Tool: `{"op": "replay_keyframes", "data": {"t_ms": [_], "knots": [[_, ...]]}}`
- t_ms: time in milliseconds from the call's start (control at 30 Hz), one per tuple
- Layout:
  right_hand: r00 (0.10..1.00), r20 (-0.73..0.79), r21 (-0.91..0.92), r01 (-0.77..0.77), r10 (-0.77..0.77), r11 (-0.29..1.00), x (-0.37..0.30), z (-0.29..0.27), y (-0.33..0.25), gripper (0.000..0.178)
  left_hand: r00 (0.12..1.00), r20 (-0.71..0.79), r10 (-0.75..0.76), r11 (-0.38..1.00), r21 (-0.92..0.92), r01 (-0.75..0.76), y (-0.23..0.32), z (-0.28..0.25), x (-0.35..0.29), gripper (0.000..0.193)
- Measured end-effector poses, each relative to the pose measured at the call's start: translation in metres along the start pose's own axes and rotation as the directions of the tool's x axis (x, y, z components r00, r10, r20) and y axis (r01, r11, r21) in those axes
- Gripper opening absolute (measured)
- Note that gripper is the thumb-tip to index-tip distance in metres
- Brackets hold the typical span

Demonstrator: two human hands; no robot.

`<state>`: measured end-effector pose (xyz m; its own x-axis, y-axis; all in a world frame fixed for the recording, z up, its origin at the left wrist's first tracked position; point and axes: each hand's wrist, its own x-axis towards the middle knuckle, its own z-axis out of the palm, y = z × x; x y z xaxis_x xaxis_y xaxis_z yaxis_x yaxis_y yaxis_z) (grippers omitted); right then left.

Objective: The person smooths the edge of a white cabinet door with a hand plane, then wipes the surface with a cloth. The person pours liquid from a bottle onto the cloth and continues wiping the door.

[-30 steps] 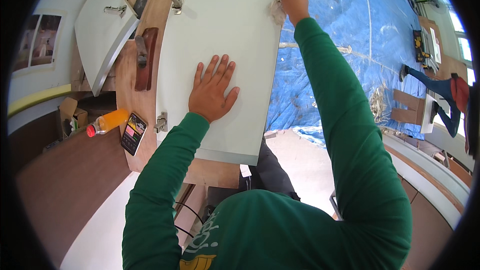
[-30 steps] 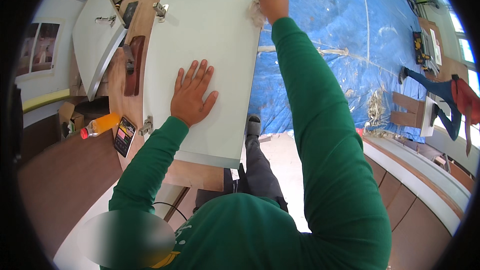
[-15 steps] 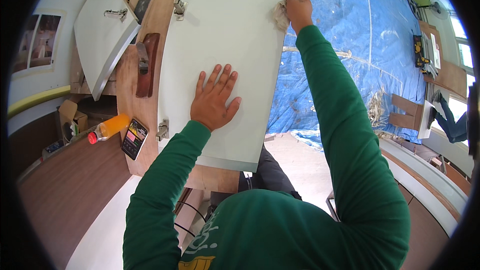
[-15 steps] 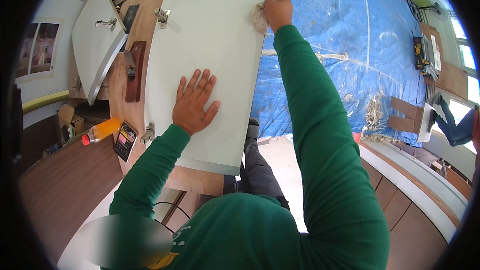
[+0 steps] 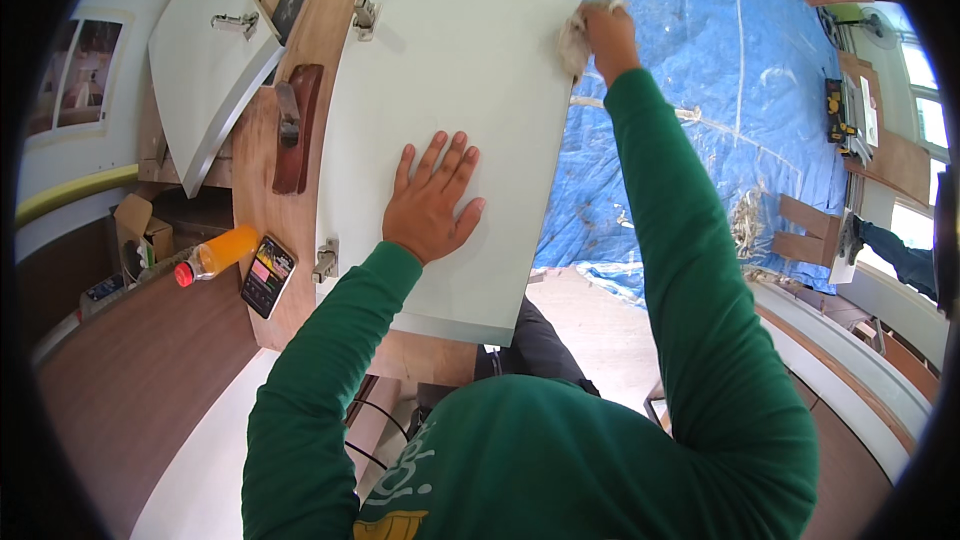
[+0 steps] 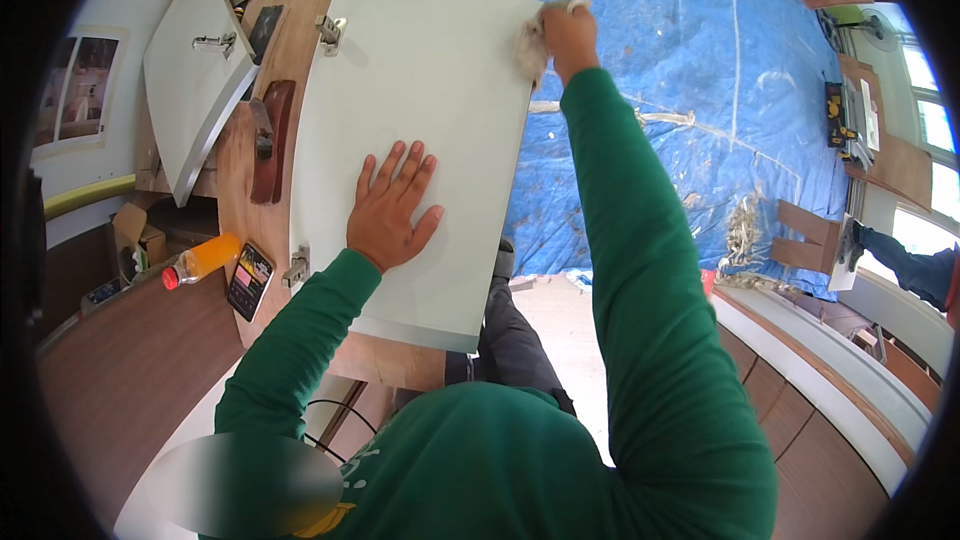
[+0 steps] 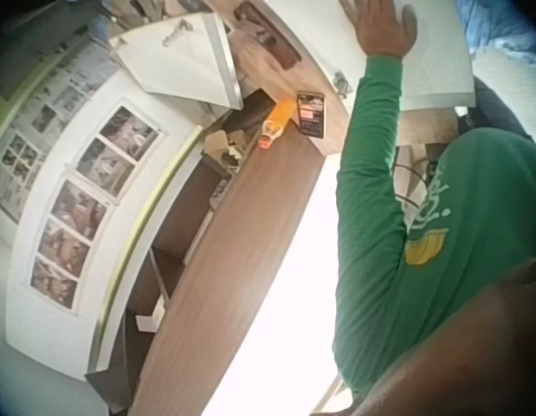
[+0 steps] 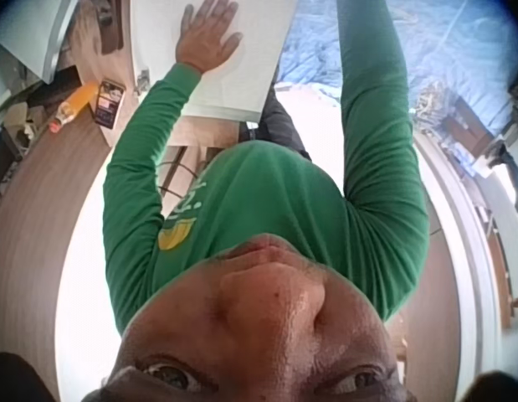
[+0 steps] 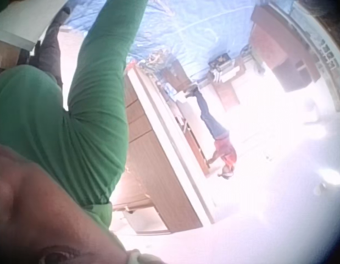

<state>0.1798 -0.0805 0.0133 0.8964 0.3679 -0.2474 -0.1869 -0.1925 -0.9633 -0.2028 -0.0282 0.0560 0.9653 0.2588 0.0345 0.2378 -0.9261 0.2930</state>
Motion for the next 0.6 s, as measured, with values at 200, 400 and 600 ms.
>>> {"op": "replay_keyframes", "data": {"t_ms": [200,400,600], "knots": [[0.997,0.065,0.076,-0.048,0.043,0.996,-0.058,-0.003,0.021,0.024,1.000,-0.009,-0.018,0.999,-0.028,0.018,-0.002,0.001,-0.004,0.064],[0.997,0.057,0.056,-0.048,0.045,0.997,0.023,-0.001,-0.011,0.023,1.000,-0.022,0.009,1.000,-0.001,-0.009,0.000,-0.001,-0.001,0.065],[0.996,0.002,-0.155,0.091,-0.091,0.984,-0.052,-0.004,0.035,0.034,1.000,0.002,-0.017,1.000,0.011,0.017,-0.002,0.000,-0.004,0.064]]}}
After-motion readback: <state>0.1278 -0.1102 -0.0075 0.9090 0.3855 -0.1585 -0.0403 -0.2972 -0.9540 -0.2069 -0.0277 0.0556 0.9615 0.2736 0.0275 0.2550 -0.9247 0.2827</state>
